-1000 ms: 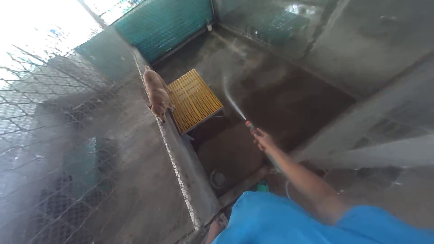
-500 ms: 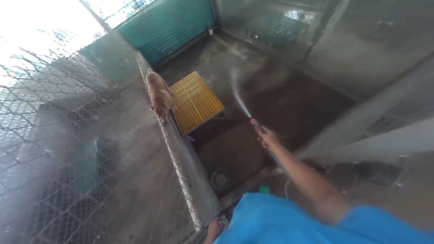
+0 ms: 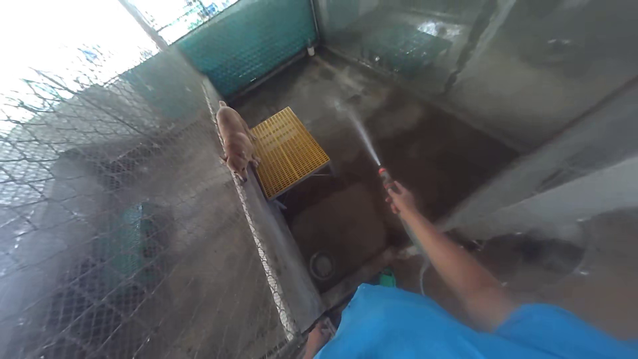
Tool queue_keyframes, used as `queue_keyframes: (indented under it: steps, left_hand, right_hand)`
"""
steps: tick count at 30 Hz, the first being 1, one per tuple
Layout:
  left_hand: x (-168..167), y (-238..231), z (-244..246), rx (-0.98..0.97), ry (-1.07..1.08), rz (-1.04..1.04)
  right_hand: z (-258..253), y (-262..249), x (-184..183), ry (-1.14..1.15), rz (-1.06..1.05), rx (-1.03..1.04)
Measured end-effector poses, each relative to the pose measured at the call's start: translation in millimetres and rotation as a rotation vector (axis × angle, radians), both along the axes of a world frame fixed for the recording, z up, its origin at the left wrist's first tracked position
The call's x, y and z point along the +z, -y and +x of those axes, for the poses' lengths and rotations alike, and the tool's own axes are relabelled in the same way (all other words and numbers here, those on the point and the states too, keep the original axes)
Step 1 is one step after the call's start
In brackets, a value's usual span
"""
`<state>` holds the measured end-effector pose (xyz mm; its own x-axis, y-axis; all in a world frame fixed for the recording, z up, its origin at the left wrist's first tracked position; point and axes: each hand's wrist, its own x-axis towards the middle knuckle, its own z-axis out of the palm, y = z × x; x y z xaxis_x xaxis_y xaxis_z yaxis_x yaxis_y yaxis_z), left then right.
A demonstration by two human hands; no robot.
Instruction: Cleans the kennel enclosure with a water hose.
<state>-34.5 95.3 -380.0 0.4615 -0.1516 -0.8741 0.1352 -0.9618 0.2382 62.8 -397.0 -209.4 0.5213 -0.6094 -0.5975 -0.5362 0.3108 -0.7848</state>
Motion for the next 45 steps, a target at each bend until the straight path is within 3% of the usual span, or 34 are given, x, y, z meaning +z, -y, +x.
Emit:
queue_keyframes:
  steps: [7, 17, 27, 36, 45]
  left_hand:
    - [13.8, 0.8, -1.4, 0.04, 0.017, -0.023]
    - [6.6, -2.0, 1.3, 0.037, 0.02, 0.006]
    - [-0.4, 5.8, 3.7, 0.0, 0.024, 0.002]
    - [11.4, 17.6, 14.3, -0.021, 0.013, -0.021]
    - [5.6, 23.3, 18.8, -0.064, 0.004, 0.003]
  right_hand:
    - [3.3, -14.5, 8.1, -0.003, 0.032, 0.215]
    - [6.8, -6.3, 6.8, 0.046, -0.017, 0.025]
    - [9.0, -23.5, 11.4, 0.018, 0.008, 0.256]
    - [7.8, 5.0, 13.9, 0.043, -0.054, 0.003]
    - [18.7, -10.0, 17.9, 0.052, 0.003, 0.206]
